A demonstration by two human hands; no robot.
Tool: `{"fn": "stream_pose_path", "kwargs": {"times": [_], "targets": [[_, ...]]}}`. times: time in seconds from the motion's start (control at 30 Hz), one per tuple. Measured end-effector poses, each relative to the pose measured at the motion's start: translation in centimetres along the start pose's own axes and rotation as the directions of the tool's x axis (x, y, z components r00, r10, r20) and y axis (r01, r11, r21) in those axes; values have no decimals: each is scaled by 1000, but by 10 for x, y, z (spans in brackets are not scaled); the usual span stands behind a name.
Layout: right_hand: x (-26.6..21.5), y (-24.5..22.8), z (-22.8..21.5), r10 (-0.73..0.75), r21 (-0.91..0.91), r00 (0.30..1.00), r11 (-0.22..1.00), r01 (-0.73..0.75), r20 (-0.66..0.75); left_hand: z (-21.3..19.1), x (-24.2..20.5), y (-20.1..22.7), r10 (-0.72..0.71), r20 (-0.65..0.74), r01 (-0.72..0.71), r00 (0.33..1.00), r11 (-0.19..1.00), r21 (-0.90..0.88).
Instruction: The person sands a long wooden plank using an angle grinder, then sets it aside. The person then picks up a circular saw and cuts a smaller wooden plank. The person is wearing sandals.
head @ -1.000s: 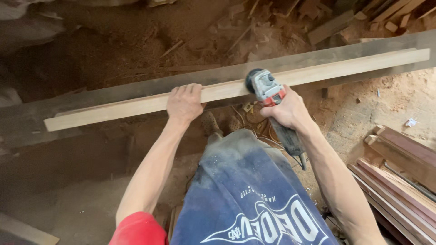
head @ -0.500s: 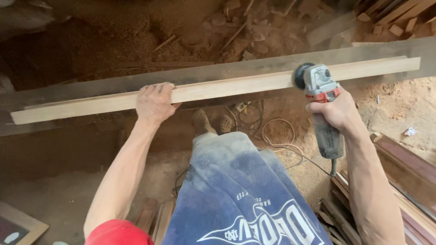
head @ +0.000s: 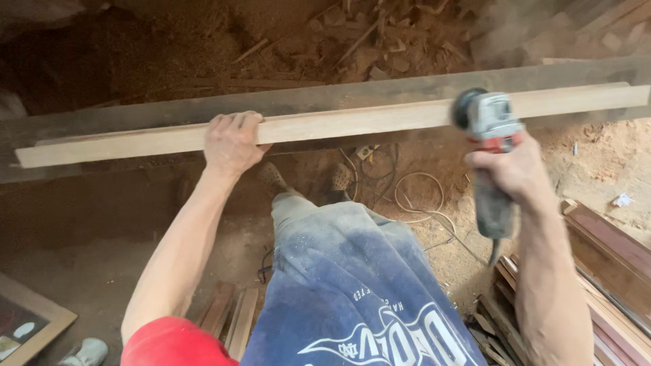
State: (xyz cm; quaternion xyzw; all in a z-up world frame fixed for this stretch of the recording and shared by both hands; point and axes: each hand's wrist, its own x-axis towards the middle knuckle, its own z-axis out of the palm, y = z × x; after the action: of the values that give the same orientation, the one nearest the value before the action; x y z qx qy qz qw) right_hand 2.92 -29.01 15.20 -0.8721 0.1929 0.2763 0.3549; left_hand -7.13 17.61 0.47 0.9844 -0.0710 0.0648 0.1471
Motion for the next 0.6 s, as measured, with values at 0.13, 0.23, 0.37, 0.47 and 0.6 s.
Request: {"fn": "stream_pose_path", "kwargs": {"times": [0.13,0.23,0.37,0.47,0.6], "targets": [[-19,-30,37,-87,24,996,996,87,11,-1,-6,3,19,-21,-19,1000,1000,-6],[-30,-55,71,-133,-93,991,987,134,20,9,-8,-3,9,-43,-11,999,999,-45],[-50,-91,122,-107,-74,990,991,114,91,17,-5,-2,-34,62,36,997,999,-28],[-71,-120,169,-79,-122,991,988,92,112,21,-8,-5,-12,141,15,990,1000,-22],[-94,-161,232,-66,-123,991,989,80,117,3,-25,-47,-36,80,47,996,989,-139]]}}
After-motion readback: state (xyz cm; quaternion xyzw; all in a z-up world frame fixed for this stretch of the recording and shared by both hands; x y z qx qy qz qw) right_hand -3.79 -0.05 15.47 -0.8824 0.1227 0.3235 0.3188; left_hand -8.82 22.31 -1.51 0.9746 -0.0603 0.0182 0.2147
